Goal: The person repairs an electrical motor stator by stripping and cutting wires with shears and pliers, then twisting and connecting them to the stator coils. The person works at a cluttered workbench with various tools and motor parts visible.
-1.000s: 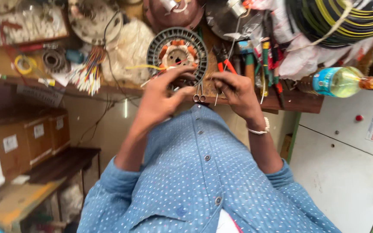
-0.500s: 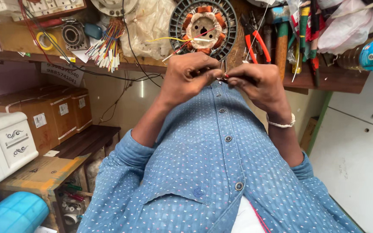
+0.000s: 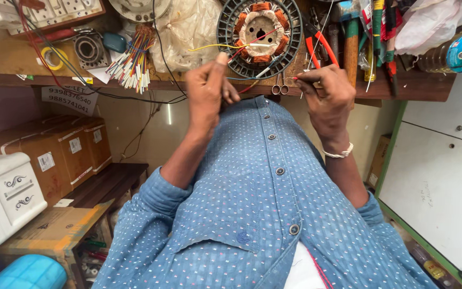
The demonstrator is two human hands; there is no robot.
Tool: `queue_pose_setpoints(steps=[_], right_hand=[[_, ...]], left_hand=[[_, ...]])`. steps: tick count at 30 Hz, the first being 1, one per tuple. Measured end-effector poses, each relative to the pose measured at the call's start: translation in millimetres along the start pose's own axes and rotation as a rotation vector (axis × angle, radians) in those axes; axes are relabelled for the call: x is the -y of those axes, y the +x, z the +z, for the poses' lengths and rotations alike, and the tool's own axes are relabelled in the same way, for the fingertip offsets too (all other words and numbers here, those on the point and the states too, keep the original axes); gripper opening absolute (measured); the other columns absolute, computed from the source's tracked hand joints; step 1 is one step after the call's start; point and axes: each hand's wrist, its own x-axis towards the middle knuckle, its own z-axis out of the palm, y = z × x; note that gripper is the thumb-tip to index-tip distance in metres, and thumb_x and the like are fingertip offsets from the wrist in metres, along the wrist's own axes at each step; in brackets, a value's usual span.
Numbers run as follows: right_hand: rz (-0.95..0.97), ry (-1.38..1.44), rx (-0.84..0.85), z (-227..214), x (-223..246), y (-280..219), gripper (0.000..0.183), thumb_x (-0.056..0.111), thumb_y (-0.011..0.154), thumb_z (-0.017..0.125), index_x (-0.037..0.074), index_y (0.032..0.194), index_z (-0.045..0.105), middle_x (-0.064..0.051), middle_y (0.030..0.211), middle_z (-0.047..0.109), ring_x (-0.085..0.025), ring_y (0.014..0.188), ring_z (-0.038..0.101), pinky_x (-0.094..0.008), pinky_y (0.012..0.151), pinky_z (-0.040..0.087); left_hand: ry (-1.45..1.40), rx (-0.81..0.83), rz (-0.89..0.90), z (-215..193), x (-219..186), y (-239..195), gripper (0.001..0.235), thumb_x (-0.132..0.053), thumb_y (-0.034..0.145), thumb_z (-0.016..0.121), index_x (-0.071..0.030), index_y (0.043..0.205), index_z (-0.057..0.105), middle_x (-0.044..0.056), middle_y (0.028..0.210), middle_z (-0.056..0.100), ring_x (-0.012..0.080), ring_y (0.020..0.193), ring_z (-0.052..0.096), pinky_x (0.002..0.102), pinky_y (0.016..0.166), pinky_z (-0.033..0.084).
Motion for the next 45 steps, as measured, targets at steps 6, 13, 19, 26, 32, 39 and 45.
queue_pose_setpoints(steps=[6, 13, 19, 26, 32, 39, 45], right_hand=[[0.477, 0.700, 0.330, 7.1, 5.7, -6.2, 0.007, 0.005, 0.101, 0.068, -0.002, 0.104, 0.070, -0.007, 0.091, 0.074, -0.008, 0.078, 0.064, -0.022, 0.069, 0.051], [0.590, 0.838, 0.555, 0.8, 5.3, -9.5, 0.016, 0.013, 0.105, 0.063, -0.002, 0.102, 0.070, -0.001, 0.084, 0.065, -0.006, 0.075, 0.058, -0.021, 0.066, 0.048], [0.653, 0.809, 0.522, -4.5, 8.2, -10.8, 0.020, 0.015, 0.105, 0.063, -0.002, 0.102, 0.071, -0.001, 0.083, 0.066, -0.006, 0.074, 0.057, -0.021, 0.067, 0.049], [0.747, 0.847, 0.544, -8.5, 13.1, -11.9, 0.021, 0.020, 0.102, 0.066, 0.000, 0.096, 0.067, -0.001, 0.080, 0.066, -0.006, 0.070, 0.059, -0.021, 0.063, 0.048], [0.748, 0.921, 0.581, -10.9, 12.3, -14.6, 0.024, 0.022, 0.104, 0.064, 0.000, 0.098, 0.070, 0.000, 0.080, 0.064, -0.005, 0.067, 0.054, -0.020, 0.057, 0.040], [0.165, 0.177, 0.227, -7.7, 19.4, -15.4, 0.015, 0.005, 0.098, 0.078, 0.001, 0.100, 0.064, -0.008, 0.093, 0.067, -0.013, 0.084, 0.065, -0.028, 0.072, 0.052], [-0.176, 0.020, 0.077, -9.7, 20.5, -11.0, 0.025, -0.002, 0.092, 0.082, 0.002, 0.109, 0.065, -0.009, 0.086, 0.064, -0.023, 0.081, 0.063, -0.036, 0.072, 0.050]], left_hand=[[0.332, 0.456, 0.432, -4.6, -42.5, -17.9, 0.037, -0.010, 0.078, 0.084, -0.002, 0.110, 0.067, 0.010, 0.102, 0.068, 0.0134, 0.074, 0.068, 0.025, 0.060, 0.056], [0.562, 0.690, 0.871, -1.3, -60.1, -3.1, 0.018, -0.010, 0.097, 0.080, -0.008, 0.112, 0.070, 0.006, 0.105, 0.075, 0.0203, 0.093, 0.077, 0.031, 0.080, 0.063], [0.639, 0.761, 0.915, -4.4, -54.5, 3.3, 0.019, -0.011, 0.097, 0.079, -0.006, 0.114, 0.070, 0.007, 0.102, 0.076, 0.0225, 0.086, 0.075, 0.032, 0.075, 0.061], [0.603, 0.817, 0.871, 2.6, -51.8, 8.0, 0.021, -0.012, 0.095, 0.079, -0.005, 0.113, 0.069, 0.007, 0.099, 0.074, 0.0238, 0.083, 0.075, 0.033, 0.071, 0.060], [0.616, 0.846, 0.937, 4.7, -56.8, 13.2, 0.016, -0.011, 0.097, 0.080, -0.009, 0.108, 0.069, 0.004, 0.104, 0.074, 0.0224, 0.085, 0.076, 0.032, 0.073, 0.060], [0.861, 0.801, 1.090, 3.8, -56.5, 16.7, 0.013, -0.012, 0.097, 0.078, -0.006, 0.102, 0.066, 0.003, 0.104, 0.075, 0.0198, 0.080, 0.075, 0.032, 0.064, 0.056], [0.918, 0.646, 1.155, 0.3, -52.9, 14.0, 0.015, -0.013, 0.099, 0.079, -0.003, 0.102, 0.068, 0.006, 0.092, 0.072, 0.0204, 0.073, 0.071, 0.033, 0.061, 0.056]])
